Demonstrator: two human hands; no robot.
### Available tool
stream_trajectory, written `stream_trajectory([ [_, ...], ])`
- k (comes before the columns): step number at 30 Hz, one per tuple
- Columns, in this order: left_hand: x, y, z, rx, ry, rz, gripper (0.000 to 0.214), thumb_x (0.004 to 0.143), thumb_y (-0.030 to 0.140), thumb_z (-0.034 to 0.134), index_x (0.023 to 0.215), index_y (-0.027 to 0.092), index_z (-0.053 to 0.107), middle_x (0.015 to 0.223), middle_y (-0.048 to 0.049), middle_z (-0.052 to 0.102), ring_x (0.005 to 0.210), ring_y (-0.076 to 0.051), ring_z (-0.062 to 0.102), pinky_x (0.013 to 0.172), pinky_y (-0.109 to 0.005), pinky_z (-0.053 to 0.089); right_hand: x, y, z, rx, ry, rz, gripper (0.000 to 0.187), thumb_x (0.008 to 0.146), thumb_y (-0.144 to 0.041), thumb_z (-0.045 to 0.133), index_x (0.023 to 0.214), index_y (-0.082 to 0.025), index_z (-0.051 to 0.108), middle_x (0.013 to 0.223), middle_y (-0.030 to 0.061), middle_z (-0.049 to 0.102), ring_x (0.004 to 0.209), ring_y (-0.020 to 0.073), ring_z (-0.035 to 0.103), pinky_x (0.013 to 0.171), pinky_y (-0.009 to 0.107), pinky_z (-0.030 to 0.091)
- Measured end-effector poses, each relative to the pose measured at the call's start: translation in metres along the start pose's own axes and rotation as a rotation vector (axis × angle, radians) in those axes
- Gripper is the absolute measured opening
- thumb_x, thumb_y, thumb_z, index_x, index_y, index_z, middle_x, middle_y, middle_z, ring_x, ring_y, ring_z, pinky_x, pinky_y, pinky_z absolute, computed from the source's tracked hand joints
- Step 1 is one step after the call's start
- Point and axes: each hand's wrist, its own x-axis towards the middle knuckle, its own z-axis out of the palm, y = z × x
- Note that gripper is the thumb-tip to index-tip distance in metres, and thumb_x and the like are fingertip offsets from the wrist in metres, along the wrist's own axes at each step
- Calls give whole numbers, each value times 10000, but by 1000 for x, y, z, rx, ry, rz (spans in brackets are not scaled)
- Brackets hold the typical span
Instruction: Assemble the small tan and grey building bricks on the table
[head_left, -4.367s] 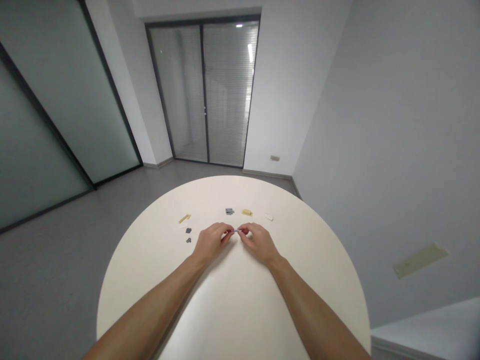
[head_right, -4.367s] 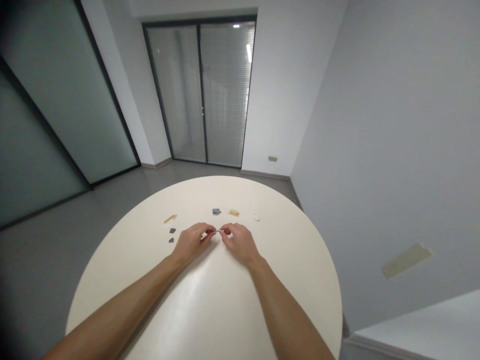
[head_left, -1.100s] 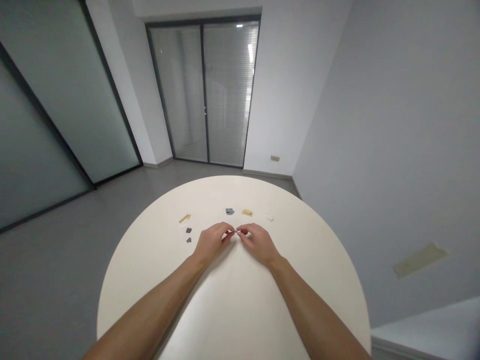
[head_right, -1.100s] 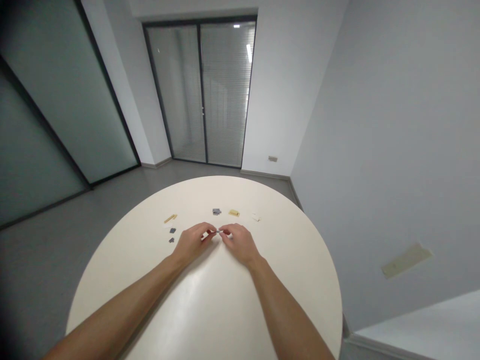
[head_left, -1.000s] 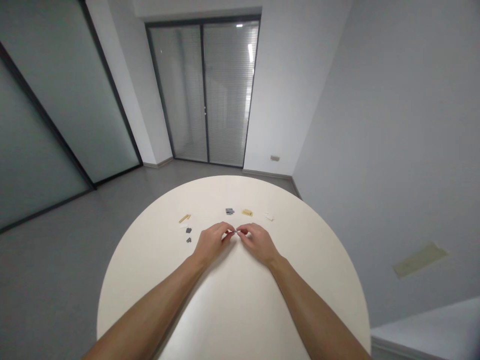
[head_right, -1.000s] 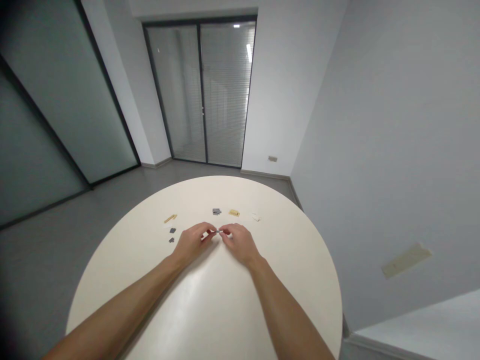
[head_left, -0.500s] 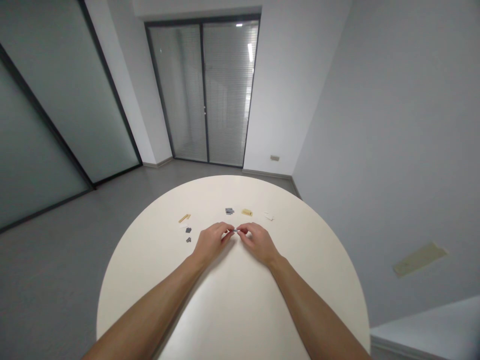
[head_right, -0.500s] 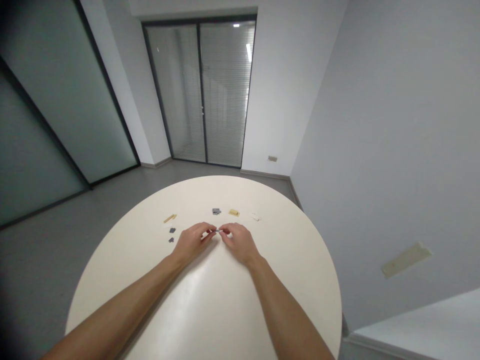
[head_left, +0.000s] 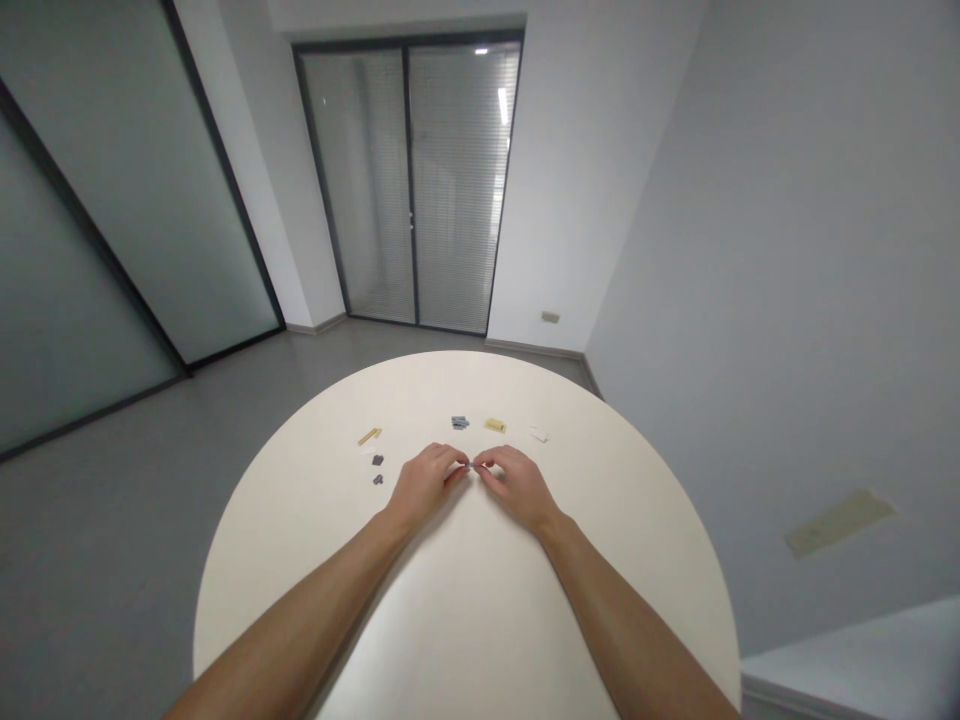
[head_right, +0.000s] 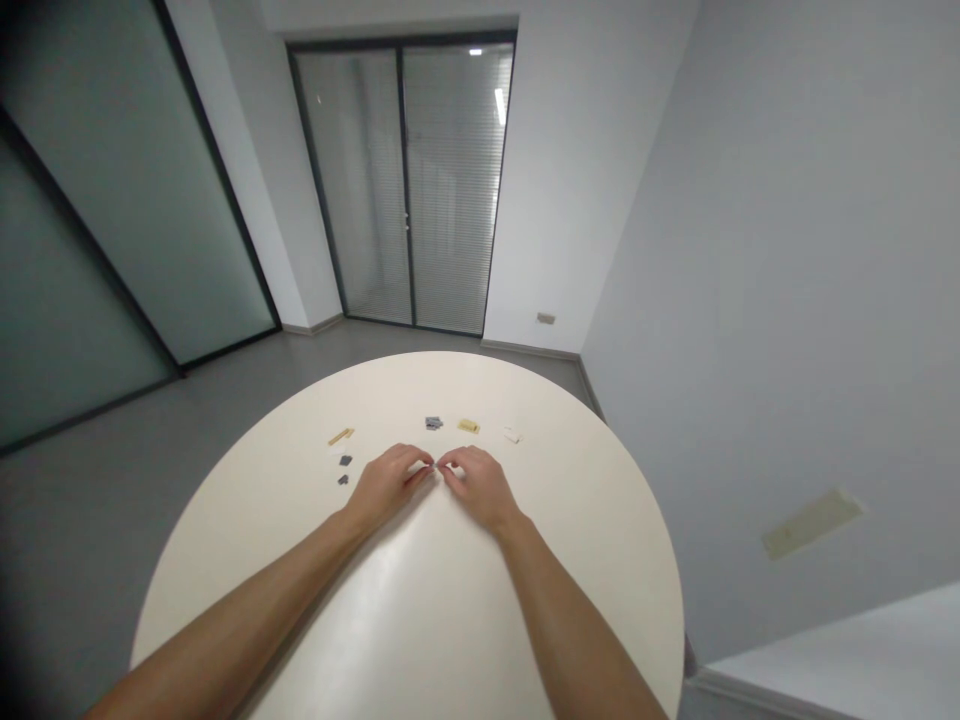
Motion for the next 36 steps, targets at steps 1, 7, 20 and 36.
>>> stream_trajectory([
  [1,0,0,1,2,-9,5,110,936,267,550,992,242,641,1019,-19,689,997,-192,608,839,-312,492,0,1,0,-7,-7,6,112,887,-161,610,934,-237,676,922,10,712,896,170,632,857,311,459],
  [7,-3,-4,12,23,-39,-3,181,896,232,568,1066,201,622,1203,-89,628,1159,-240,546,1003,-396,450,-1,5,2,-62,-34,68,150,871,-131,588,941,-234,672,945,20,701,920,177,615,857,315,458],
  [20,-3,-6,12,19,-52,30,199,916,226,518,1081,200,627,1226,-96,610,1204,-246,516,1046,-424,423,11,8,7,-310,-156,66,161,905,-153,546,954,-227,681,936,31,718,917,187,626,815,295,452],
  [36,-3,-6,8,0,-69,13,145,907,224,522,1014,206,618,1209,-92,612,1182,-252,527,1022,-427,438,76,23,41,-462,-82,304,191,962,-245,486,1050,-261,654,1051,29,715,936,181,657,785,279,446],
])
